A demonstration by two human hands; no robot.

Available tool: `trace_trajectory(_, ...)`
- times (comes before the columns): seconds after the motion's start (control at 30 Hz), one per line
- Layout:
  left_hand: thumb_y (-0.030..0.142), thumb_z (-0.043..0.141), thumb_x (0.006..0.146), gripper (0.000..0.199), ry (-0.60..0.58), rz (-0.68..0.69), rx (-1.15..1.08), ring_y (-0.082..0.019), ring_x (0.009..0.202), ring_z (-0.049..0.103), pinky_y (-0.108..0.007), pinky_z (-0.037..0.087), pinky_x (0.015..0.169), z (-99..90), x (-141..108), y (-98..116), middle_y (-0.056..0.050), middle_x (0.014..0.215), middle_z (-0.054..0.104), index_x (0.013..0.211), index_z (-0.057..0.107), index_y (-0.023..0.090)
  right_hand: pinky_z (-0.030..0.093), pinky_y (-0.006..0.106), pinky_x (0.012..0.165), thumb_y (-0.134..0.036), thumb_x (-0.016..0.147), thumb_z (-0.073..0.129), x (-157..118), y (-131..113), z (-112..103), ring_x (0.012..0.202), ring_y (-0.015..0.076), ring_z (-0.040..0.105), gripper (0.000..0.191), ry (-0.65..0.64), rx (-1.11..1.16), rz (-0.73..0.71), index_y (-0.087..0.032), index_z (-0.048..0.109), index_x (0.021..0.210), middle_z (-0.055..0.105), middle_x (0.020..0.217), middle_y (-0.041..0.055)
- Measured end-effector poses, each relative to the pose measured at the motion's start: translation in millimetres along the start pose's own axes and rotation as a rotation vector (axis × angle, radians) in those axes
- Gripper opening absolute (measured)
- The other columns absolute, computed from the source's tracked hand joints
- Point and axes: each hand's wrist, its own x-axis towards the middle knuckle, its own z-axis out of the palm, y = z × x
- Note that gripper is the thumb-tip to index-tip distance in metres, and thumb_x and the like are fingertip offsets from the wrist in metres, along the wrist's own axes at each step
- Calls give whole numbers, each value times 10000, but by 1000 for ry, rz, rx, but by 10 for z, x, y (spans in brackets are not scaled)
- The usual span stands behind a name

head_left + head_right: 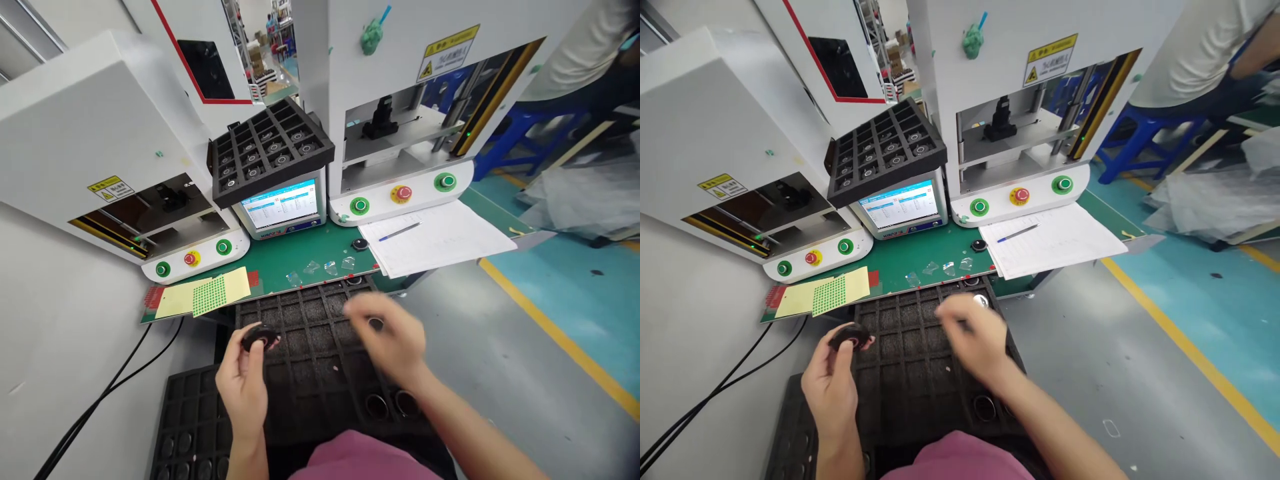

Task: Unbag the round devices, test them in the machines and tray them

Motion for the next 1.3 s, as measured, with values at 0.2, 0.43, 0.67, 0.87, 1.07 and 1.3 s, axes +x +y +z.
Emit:
trace_trajectory(0.2,503,744,772,391,-60,-442,-231,-199,822,731,-276,591,722,-32,67,-168,-66,957,758,955,621,180,573,394,798,-333,969,558,624,1414,185,887,187,672,266,-137,-228,298,-145,611,1149,674,1062,75)
trace_trajectory(0.43,619,744,710,511,-205,-591,-117,-239,980,692,-306,542,818,-77,39,-268,-104,1070,751,966,608,198,568,410,853,-332,948,608,848,1725,391,1005,206,651,308,-423,-315,339,-157,598,1202,631,1198,86)
trace_trajectory(0.67,602,670,796,498,-285,-531,-38,-98,588,492,-228,442,597,-23,3,-246,-97,1060,739,1045,669,171,566,418,865,-328,951,603,918,1791,301,1029,214,645,334,-445,-327,386,-165,578,1241,616,1233,92)
trace_trajectory(0.87,571,743,736,453,-336,-584,-146,-124,607,558,-260,488,630,113,-34,-224,-94,946,756,900,619,168,561,429,876,-331,949,605,825,1772,260,1040,219,640,353,-430,-311,417,-167,567,1259,603,1254,96)
trace_trajectory(1.07,585,749,718,470,-366,-587,-122,-138,603,591,-281,509,655,150,-45,-194,-97,898,765,889,617,167,559,424,871,-337,945,610,956,1664,330,1027,216,644,324,-387,-235,423,-157,592,1213,625,1209,90)
trace_trajectory(1.3,488,781,727,416,-322,-654,-237,-92,584,524,-199,414,531,159,-47,-127,-119,937,770,913,652,138,571,330,708,-290,889,630,805,1067,104,704,109,632,341,-320,143,384,-180,515,1191,629,1134,88)
